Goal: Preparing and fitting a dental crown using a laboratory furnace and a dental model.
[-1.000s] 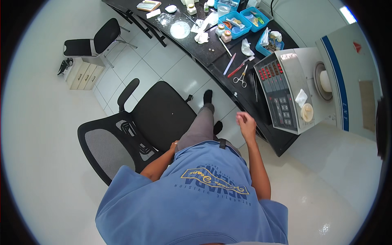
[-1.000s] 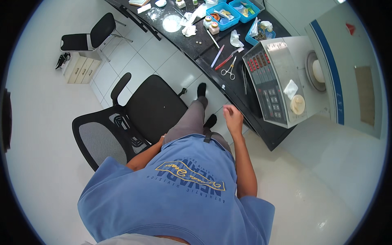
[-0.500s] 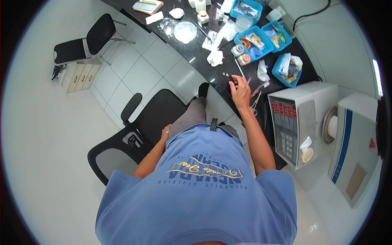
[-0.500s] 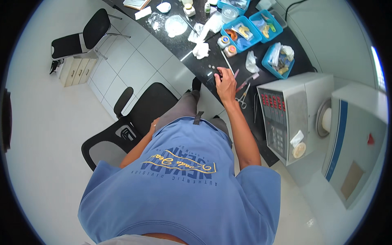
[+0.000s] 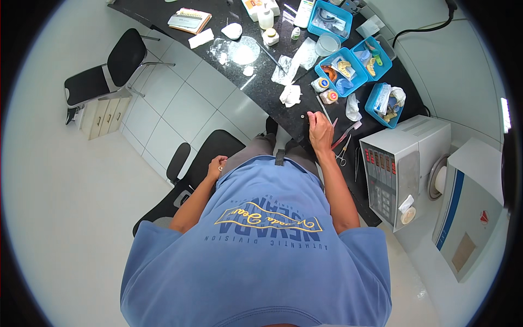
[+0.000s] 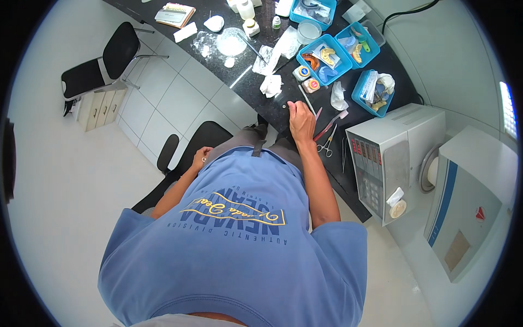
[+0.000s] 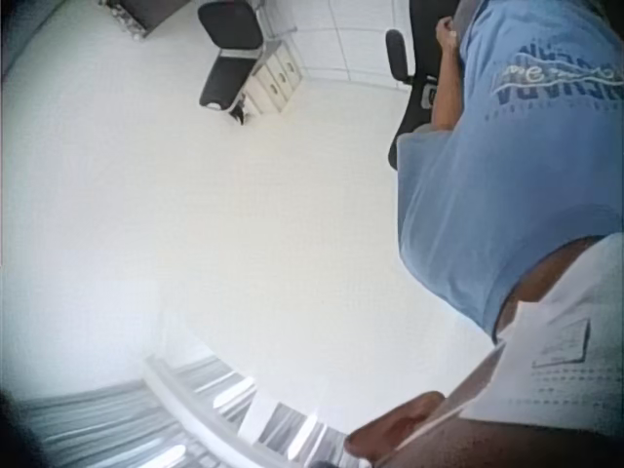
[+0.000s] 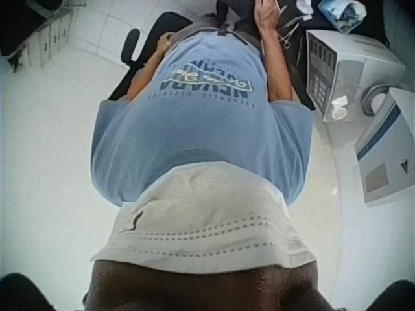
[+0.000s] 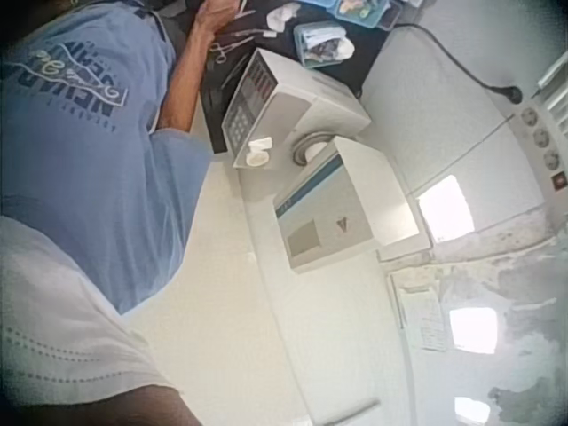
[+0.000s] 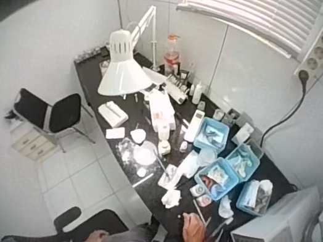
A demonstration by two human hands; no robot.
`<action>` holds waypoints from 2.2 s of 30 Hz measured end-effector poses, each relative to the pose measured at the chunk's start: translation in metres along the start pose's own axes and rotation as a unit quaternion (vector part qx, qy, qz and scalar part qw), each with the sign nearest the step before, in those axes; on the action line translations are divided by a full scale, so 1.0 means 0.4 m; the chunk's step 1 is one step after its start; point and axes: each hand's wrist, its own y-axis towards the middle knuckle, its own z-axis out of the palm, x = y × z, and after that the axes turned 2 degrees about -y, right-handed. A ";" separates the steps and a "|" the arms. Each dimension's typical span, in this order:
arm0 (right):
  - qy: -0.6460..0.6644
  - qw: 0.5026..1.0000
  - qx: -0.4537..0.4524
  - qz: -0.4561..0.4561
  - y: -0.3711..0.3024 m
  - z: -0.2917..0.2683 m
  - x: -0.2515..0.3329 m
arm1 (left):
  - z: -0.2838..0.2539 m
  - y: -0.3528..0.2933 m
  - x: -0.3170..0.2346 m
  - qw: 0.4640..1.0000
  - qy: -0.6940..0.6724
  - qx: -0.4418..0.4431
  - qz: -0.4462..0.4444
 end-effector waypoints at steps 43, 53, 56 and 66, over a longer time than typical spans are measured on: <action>-0.021 0.991 0.010 -0.131 -0.014 0.009 0.004 | 0.142 0.141 -0.850 0.949 -0.012 -0.158 0.272; -0.009 1.000 -0.017 -0.010 -0.029 -0.037 -0.065 | 0.086 0.092 -0.856 0.809 0.171 -0.166 0.537; 0.079 0.995 -0.049 -0.024 -0.025 -0.037 -0.067 | 0.095 0.112 -0.814 0.783 0.243 -0.098 0.564; 0.088 0.995 -0.044 -0.003 -0.011 -0.021 -0.049 | 0.152 0.097 -0.781 0.902 0.063 -0.138 0.403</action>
